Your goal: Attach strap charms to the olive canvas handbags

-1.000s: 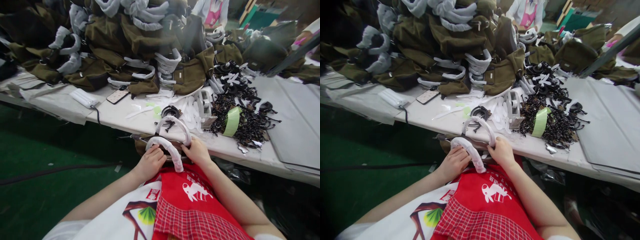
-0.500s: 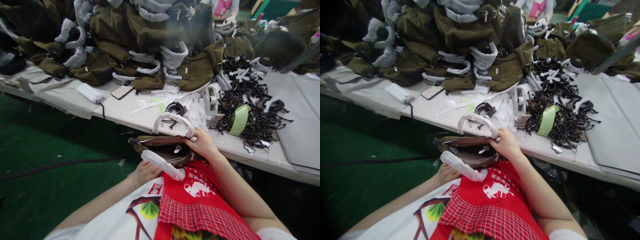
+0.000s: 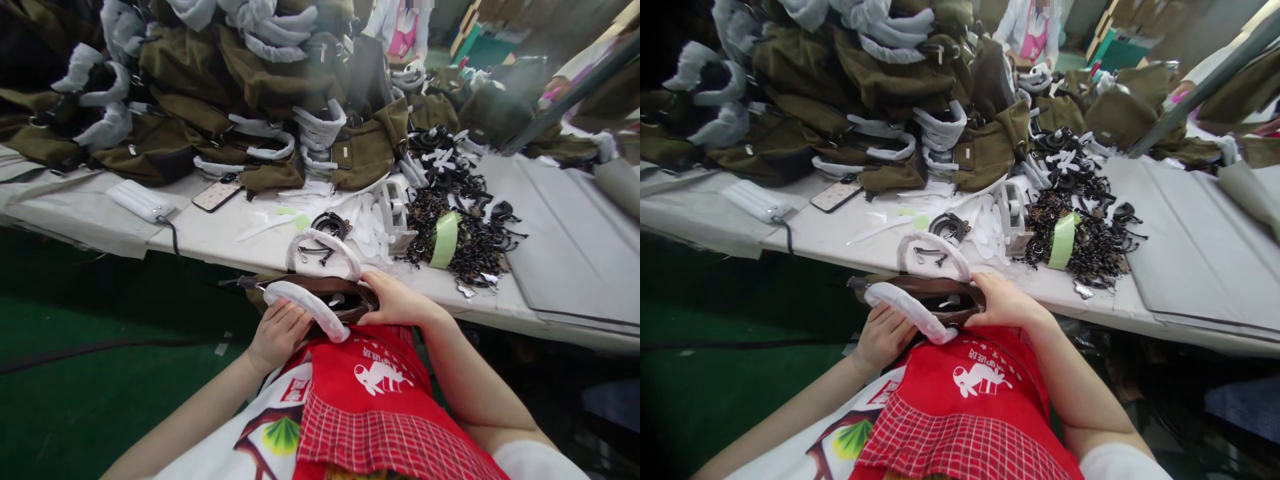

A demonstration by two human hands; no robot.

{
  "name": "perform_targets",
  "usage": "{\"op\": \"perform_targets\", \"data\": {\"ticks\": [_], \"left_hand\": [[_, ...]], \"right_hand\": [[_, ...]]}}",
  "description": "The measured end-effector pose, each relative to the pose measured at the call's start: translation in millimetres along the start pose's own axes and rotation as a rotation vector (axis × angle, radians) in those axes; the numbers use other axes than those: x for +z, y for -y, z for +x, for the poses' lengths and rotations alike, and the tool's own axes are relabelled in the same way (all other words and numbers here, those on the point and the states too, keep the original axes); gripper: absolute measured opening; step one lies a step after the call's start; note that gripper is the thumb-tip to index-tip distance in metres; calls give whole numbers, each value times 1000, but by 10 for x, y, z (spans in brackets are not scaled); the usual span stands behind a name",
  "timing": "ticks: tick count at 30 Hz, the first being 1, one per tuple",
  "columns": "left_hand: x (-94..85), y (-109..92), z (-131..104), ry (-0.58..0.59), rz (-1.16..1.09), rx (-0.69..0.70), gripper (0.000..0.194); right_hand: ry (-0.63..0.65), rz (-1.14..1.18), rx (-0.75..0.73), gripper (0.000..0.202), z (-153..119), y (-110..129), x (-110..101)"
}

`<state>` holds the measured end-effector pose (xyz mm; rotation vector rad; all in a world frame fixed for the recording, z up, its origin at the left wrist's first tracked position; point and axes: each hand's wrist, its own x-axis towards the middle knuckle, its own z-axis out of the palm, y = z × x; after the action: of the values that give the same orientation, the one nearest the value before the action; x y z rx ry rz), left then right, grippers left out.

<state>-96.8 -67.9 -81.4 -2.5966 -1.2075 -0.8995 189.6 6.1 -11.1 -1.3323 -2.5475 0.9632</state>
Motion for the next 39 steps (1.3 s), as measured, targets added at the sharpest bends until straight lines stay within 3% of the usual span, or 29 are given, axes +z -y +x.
{"op": "perform_targets", "data": {"ticks": [5,10,14,17,20,25,33,36,39], "left_hand": [[85,96,164,22,-24,-13,20],[216,241,296,-136,45,-16,26],[248,296,281,-240,-7,70,29],[222,287,194,-330,32,45,44],[188,292,155,-362,81,-111,57],[158,365,186,-423,72,-427,55],[267,429,129,-429,28,-549,51],[338,501,117,-423,27,-565,47],[412,537,131,-415,17,-588,46]], "right_hand": [[-24,-71,99,81,18,105,158],[-127,-133,236,50,182,132,524],[-171,-31,245,24,302,-49,553],[-209,122,170,18,272,-82,403],[-191,222,78,16,182,-29,202],[-148,287,55,17,19,77,-101],[-154,374,38,25,-266,131,-541],[-245,440,87,29,-474,79,-746],[-467,559,186,30,-736,-69,-930]]}}
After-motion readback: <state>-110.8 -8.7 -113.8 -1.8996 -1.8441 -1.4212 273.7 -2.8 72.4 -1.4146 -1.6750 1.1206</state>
